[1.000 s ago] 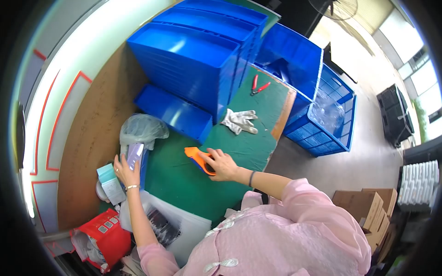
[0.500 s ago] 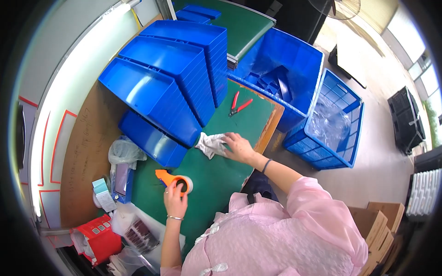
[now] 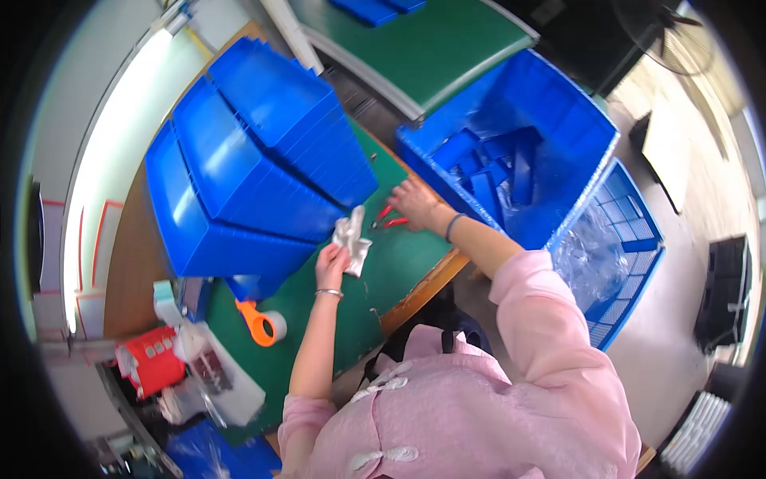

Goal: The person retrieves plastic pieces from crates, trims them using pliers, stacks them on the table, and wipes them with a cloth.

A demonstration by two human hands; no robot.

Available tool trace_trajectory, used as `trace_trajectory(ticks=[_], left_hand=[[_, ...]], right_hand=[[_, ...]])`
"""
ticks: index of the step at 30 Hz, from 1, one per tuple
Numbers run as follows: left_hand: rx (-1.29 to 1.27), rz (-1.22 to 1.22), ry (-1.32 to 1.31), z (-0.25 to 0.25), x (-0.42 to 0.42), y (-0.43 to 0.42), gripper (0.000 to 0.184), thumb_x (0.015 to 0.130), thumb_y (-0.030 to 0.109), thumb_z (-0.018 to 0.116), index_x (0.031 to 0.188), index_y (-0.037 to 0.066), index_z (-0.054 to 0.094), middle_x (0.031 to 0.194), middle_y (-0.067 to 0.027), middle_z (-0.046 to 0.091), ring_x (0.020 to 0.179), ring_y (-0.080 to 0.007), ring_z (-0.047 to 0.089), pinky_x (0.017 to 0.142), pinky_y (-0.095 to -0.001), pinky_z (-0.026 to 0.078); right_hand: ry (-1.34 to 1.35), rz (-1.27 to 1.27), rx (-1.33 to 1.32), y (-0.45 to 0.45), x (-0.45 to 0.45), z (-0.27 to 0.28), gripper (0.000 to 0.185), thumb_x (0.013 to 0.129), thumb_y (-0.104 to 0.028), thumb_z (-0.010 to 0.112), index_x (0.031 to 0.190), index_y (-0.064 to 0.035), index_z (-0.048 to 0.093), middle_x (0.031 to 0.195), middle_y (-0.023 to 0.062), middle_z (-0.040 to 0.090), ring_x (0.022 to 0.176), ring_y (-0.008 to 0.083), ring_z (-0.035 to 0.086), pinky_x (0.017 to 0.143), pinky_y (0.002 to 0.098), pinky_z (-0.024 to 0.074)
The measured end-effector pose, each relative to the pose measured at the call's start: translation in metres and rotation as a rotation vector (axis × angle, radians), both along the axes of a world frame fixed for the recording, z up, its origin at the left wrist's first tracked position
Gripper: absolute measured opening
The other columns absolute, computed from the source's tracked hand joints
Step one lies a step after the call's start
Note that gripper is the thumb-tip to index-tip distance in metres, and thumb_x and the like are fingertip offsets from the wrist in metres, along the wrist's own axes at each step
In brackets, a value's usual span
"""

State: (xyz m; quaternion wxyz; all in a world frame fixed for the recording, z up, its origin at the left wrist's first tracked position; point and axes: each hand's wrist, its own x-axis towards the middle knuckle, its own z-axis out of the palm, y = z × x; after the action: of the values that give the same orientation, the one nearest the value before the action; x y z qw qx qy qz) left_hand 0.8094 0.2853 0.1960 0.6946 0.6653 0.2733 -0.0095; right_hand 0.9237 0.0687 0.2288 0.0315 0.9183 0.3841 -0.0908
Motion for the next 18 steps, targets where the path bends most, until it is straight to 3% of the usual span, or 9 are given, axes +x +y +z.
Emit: trace_trajectory(ticks=[1,5,6,7,9,11,14,16,18], left_hand=[[0.065,0.013,-0.086,0.005,-0.005,-0.007,0.03,0.074,0.014,0.064,0.1,0.002,0.053,0.095,-0.0092,0.053,0.074,-0.0146,0.057,0.065,-0.023,0.047],[0.66,-0.019,-0.176,0.038,-0.04,0.006,0.027,0.071,0.011,0.064,0.095,0.004,0.055,0.094,-0.0104,0.05,0.074,-0.0182,0.054,0.064,-0.029,0.045],[0.852,0.092,-0.293,0.038,-0.057,0.019,0.028,0.068,0.009,0.064,0.093,0.005,0.055,0.096,-0.0117,0.049,0.081,-0.0236,0.051,0.068,-0.0338,0.043],[1.2,0.14,-0.301,0.055,-0.073,0.034,0.029,0.066,0.009,0.063,0.093,0.005,0.054,0.097,-0.0128,0.048,0.087,-0.0281,0.049,0.073,-0.0352,0.041],[1.496,0.236,-0.066,0.057,-0.108,0.071,0.039,0.063,0.014,0.066,0.098,0.004,0.051,0.104,-0.0167,0.045,0.098,-0.0339,0.042,0.083,-0.0455,0.032],[1.55,0.286,0.169,0.051,-0.136,0.102,0.053,0.059,0.024,0.071,0.103,0.004,0.048,0.121,-0.0226,0.032,0.11,-0.0357,0.034,0.093,-0.05,0.021],[1.505,0.264,0.282,0.023,-0.152,0.136,0.055,0.058,0.028,0.074,0.1,0.003,0.05,0.123,-0.024,0.028,0.11,-0.0368,0.034,0.094,-0.046,0.024],[1.045,0.255,0.188,0.001,-0.155,0.154,0.048,0.057,0.029,0.075,0.091,0.002,0.055,0.12,-0.0224,0.031,0.107,-0.0368,0.037,0.093,-0.0394,0.031],[0.932,0.266,0.156,0.004,-0.153,0.155,0.044,0.058,0.028,0.075,0.086,0.001,0.055,0.119,-0.0215,0.032,0.106,-0.036,0.038,0.091,-0.0367,0.033]], right_hand=[[-0.037,-0.048,0.012,-0.003,-0.002,0.0,0.058,0.055,-0.032,0.067,0.105,-0.0089,0.051,0.101,0.009,0.048,0.101,0.0251,0.043,0.094,0.0382,0.029],[0.047,-0.251,0.271,-0.029,-0.021,0.005,0.044,0.057,-0.029,0.062,0.09,-0.0027,0.052,0.087,0.0144,0.051,0.087,0.0299,0.051,0.076,0.0384,0.0418],[0.087,-0.323,0.319,-0.039,-0.026,-0.006,0.04,0.059,-0.028,0.059,0.087,-0.0013,0.052,0.085,0.0169,0.052,0.085,0.0321,0.052,0.074,0.0401,0.0428],[0.144,-0.409,0.414,-0.046,-0.035,-0.008,0.039,0.061,-0.029,0.056,0.088,-0.0005,0.052,0.086,0.0192,0.054,0.081,0.034,0.054,0.073,0.0415,0.0431],[0.426,-0.618,0.611,-0.064,-0.05,-0.017,0.034,0.068,-0.026,0.049,0.09,0.0,0.051,0.074,0.0187,0.056,0.068,0.0321,0.056,0.065,0.0384,0.0441],[0.92,-0.927,1.015,-0.072,-0.068,-0.025,0.023,0.074,-0.02,0.047,0.086,-0.0014,0.05,0.067,0.0084,0.053,0.054,0.0146,0.052,0.051,0.027,0.0415],[0.982,-1.032,1.157,-0.071,-0.092,-0.018,0.022,0.076,-0.02,0.046,0.09,-0.0032,0.05,0.068,0.0056,0.054,0.055,0.0122,0.051,0.051,0.0244,0.0406],[1.074,-1.136,1.299,-0.068,-0.104,-0.026,0.025,0.078,-0.022,0.047,0.095,-0.0035,0.05,0.069,0.0053,0.053,0.057,0.0125,0.052,0.052,0.0236,0.041],[1.08,-1.116,1.335,-0.067,-0.114,-0.03,0.027,0.078,-0.023,0.048,0.096,-0.003,0.05,0.07,0.0053,0.054,0.058,0.0125,0.052,0.053,0.0232,0.0413]])
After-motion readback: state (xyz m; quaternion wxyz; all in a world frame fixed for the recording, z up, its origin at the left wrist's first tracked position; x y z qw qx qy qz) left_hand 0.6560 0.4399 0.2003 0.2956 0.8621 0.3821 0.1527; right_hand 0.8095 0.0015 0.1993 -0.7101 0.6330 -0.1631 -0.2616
